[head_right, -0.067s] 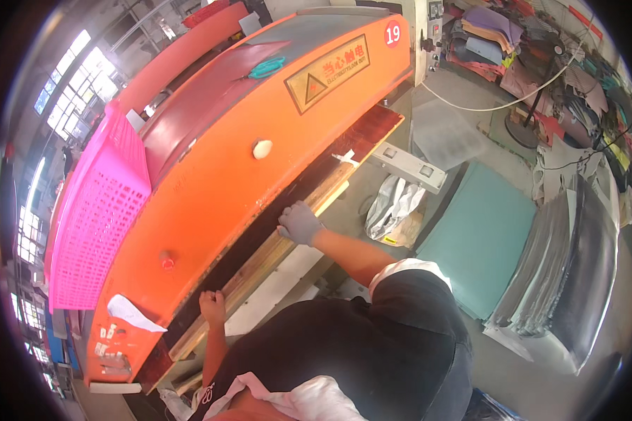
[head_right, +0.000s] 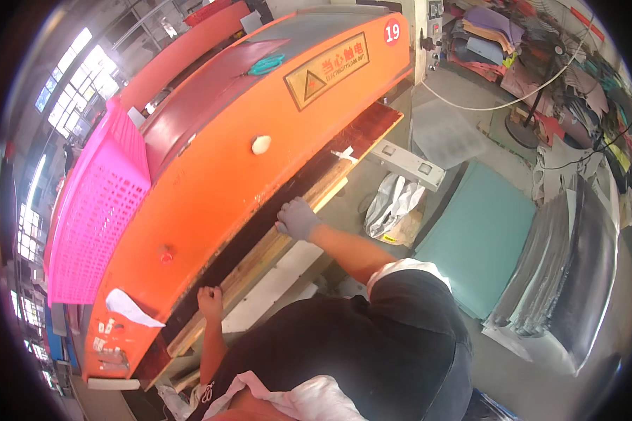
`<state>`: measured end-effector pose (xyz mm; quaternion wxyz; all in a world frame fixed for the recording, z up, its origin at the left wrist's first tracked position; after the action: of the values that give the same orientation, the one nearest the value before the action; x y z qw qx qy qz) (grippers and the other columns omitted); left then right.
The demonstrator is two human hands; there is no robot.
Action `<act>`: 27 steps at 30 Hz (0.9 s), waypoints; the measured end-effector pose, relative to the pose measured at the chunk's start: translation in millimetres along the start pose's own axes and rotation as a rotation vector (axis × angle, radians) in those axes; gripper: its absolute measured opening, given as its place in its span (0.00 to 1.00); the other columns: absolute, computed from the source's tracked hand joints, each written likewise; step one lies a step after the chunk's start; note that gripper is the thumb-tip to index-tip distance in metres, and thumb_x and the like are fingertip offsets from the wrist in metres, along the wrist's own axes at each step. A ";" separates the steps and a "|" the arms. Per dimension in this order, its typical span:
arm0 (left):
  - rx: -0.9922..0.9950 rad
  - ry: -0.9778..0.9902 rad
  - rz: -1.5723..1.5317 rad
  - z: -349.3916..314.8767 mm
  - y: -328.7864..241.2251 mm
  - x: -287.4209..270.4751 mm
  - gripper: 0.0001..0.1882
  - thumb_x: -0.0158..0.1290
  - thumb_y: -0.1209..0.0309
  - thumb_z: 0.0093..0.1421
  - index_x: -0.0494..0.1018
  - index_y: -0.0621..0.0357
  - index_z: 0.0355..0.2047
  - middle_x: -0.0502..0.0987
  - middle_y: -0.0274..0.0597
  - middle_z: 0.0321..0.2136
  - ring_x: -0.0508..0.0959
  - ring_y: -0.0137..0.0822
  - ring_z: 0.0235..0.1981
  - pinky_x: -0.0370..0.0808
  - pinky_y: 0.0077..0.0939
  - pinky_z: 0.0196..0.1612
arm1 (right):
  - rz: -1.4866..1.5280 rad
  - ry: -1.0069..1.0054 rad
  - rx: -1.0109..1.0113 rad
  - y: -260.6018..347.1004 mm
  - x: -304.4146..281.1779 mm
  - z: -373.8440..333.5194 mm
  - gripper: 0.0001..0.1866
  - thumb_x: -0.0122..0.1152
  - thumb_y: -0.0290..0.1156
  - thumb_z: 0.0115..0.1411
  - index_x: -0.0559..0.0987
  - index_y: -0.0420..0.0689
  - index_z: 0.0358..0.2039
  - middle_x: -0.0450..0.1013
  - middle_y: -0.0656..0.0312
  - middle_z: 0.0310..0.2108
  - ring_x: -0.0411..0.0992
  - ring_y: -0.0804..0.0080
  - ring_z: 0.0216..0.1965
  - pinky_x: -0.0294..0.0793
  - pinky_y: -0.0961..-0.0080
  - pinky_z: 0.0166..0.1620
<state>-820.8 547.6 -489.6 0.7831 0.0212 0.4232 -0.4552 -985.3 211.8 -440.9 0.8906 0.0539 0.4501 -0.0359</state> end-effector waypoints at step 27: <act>0.084 0.264 -0.169 -251.7 -167.6 -90.1 0.14 0.57 0.62 0.47 0.66 0.57 0.18 0.68 0.40 0.24 0.71 0.44 0.31 0.70 0.40 0.32 | -0.005 -0.265 0.138 49.6 -116.3 -274.8 0.05 0.57 0.34 0.51 0.75 0.48 0.26 0.71 0.60 0.27 0.68 0.56 0.31 0.65 0.60 0.37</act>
<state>-1125.7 617.5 -530.4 0.6779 0.0779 0.5034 -0.5300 -1267.9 298.0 -505.9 0.9364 0.1089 0.3250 -0.0758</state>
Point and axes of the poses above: each hand's wrist, its own z-axis towards the middle knuckle, its own x-axis out of the palm, y = z × x, the point moved 6 cm from there along z, towards the middle knuckle
